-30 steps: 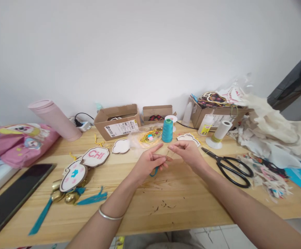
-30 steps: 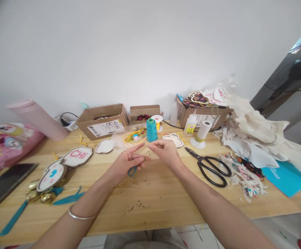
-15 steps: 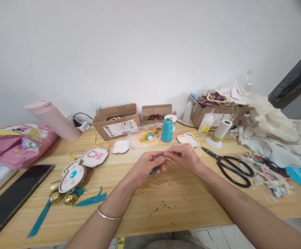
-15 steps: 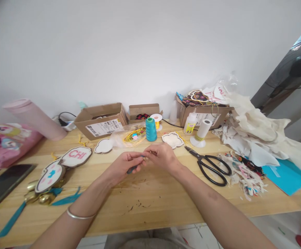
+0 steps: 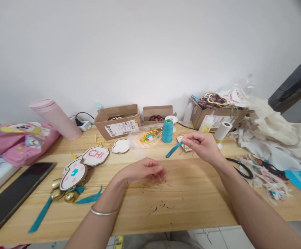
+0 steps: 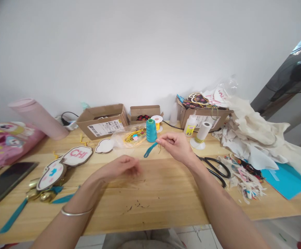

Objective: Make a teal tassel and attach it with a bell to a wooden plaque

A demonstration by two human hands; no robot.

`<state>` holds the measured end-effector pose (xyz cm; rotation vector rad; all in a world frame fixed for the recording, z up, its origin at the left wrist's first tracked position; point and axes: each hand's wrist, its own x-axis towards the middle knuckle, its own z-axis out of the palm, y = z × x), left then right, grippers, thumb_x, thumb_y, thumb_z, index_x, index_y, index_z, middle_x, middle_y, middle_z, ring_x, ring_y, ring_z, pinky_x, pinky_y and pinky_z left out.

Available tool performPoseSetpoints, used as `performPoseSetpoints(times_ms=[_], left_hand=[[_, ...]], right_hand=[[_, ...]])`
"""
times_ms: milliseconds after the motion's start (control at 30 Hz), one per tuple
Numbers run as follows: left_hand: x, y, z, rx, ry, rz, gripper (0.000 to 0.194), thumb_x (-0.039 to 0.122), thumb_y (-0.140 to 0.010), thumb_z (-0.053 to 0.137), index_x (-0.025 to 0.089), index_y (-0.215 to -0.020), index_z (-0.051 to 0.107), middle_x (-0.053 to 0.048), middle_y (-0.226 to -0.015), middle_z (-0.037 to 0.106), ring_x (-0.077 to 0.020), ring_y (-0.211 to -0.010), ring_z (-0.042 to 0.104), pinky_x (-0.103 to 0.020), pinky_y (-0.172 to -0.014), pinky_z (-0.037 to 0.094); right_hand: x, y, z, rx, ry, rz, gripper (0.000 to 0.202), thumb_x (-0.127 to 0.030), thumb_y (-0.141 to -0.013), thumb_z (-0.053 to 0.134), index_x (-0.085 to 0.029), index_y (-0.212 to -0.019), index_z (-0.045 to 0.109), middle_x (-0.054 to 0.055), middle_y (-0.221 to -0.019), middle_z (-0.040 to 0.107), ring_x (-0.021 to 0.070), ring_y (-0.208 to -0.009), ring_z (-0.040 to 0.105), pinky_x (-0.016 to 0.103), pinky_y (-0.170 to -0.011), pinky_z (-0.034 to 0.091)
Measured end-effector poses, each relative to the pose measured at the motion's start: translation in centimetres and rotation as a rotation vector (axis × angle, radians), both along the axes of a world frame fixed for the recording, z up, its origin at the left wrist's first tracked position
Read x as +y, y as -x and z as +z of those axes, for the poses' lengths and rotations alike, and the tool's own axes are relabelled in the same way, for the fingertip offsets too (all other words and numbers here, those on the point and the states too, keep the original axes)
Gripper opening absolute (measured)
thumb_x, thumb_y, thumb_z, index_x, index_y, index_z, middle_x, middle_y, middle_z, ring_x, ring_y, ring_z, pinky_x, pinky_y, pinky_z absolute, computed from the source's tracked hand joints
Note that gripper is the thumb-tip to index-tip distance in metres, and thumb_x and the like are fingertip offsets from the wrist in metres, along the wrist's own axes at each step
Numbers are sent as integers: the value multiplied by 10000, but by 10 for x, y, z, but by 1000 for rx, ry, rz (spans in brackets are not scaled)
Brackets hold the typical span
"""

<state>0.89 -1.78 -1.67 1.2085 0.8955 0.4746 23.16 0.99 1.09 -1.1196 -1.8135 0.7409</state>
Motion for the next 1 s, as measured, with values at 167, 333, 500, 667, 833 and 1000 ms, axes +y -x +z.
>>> performPoseSetpoints(times_ms=[167, 333, 500, 667, 833, 1000], left_hand=[[4, -11, -4, -96, -278, 468, 307, 402, -750, 512, 137, -790, 660, -75, -801, 652, -137, -733, 564, -216, -639, 396], [-1, -22, -3, -73, -270, 200, 369, 428, -771, 469, 109, -740, 651, -72, -705, 631, -120, -627, 529, -227, -612, 376], [-5, -24, -4, -34, -91, 142, 334, 433, -753, 496, 121, -691, 595, 47, -477, 397, -33, -409, 298, -174, -411, 221], [-3, -20, -4, -120, 50, 189, 352, 458, -751, 485, 119, -754, 583, 79, -464, 258, -25, -389, 142, -171, -362, 83], [-1, -17, -6, -154, 84, 172, 335, 431, -734, 525, 112, -796, 607, 82, -468, 223, -28, -402, 125, -184, -371, 53], [-2, -17, -9, -156, 61, 128, 342, 412, -726, 551, 100, -844, 630, 82, -489, 192, -30, -423, 121, -196, -389, 61]], right_hand=[[-6, 10, 5, -59, -20, 134, 279, -385, -727, 525, -161, -608, 643, -14, -468, 492, 70, -422, 350, 210, -410, 252], [-7, 22, -11, -238, -61, 225, 224, -331, -747, 533, -178, -647, 663, -5, -520, 571, 73, -466, 420, 198, -454, 285], [-1, 21, -26, -334, -82, 258, 198, -302, -758, 528, -182, -687, 668, -2, -550, 590, 76, -487, 429, 195, -470, 277], [8, 8, -22, -258, -32, 150, 337, -420, -763, 494, -158, -599, 629, -29, -458, 455, 70, -455, 346, 205, -443, 235], [7, 5, -8, -79, 160, 167, 427, -485, -716, 515, -149, -451, 517, -59, -406, 290, 55, -415, 255, 213, -413, 183], [4, 10, -15, 284, 599, 227, 382, -499, -726, 502, -161, -549, 480, -97, -397, 204, 42, -378, 130, 213, -381, 81]])
